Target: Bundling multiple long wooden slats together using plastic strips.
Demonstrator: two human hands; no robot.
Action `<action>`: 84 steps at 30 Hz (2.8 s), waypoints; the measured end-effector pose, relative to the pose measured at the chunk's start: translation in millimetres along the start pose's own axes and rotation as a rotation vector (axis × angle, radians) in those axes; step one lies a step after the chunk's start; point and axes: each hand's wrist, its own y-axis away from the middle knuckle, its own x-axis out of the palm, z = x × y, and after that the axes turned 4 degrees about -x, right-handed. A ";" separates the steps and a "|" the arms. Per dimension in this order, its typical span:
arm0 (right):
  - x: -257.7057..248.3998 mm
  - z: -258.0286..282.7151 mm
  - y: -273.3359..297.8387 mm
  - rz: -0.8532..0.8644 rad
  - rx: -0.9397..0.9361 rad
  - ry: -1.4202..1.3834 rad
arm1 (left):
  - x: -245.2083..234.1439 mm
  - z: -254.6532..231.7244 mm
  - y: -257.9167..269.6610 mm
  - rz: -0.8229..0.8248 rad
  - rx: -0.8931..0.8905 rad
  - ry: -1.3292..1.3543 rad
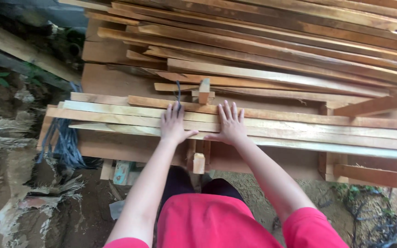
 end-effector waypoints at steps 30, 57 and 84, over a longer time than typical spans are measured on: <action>94.8 456.0 -165.8 -0.160 -0.206 0.030 | 9.8 523.7 91.0 -0.388 -0.419 0.433; 186.4 545.4 -253.9 0.237 0.376 -1.346 | 25.7 441.3 171.0 -0.044 -0.289 1.013; -150.7 0.5 -7.3 0.304 -0.043 -0.579 | -67.9 -63.6 -38.7 -0.019 -0.031 1.408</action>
